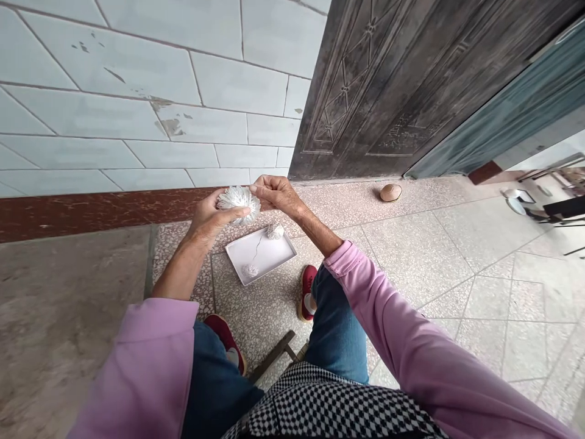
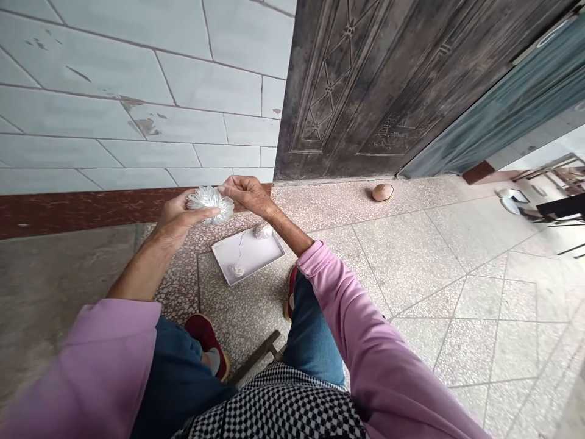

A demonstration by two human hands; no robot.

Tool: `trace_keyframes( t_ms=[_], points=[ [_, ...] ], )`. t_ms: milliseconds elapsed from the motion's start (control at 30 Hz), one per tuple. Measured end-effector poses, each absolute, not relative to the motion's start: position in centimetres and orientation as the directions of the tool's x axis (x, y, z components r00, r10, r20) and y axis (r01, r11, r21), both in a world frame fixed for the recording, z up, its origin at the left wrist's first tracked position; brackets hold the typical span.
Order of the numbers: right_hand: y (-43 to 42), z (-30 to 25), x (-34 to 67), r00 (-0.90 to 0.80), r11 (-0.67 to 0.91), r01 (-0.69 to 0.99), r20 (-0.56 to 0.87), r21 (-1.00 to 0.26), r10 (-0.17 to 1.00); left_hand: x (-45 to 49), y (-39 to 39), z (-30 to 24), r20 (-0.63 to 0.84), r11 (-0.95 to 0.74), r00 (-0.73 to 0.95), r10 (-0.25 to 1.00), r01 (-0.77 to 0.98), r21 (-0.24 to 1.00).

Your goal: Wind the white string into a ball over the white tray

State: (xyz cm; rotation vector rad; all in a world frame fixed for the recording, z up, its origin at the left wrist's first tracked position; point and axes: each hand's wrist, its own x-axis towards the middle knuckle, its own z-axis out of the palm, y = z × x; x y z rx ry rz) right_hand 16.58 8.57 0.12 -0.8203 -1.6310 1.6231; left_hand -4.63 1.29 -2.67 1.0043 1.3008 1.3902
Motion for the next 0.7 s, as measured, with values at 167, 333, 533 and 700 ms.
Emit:
trace_keyframes(
  t_ms=[167, 333, 533, 700],
  points=[
    [8.8, 0.5, 18.1, -0.503, -0.031, -0.040, -0.006, -0.999, 0.864, -2.2, 1.8, -2.0, -0.047, 0.008, -0.157, 0.986, -0.236, 0.972],
    [8.3, 1.1, 18.3, -0.528, -0.043, -0.061, -0.004, -0.997, 0.849, -2.4, 1.8, -1.1, -0.090, 0.039, -0.185, 0.979, -0.260, 0.965],
    [8.8, 1.5, 20.1, -0.650, -0.010, -0.074, 0.040, -0.997, 0.759, -4.0, 1.1, -0.1, -0.105, 0.123, -0.417, 0.903, 0.016, 0.992],
    [10.7, 1.3, 23.9, -0.561, 0.009, -0.117, 0.073, -0.993, 0.824, -5.7, -0.6, 0.9, -0.048, 0.291, -0.551, 0.833, 0.362, 0.886]
  ],
)
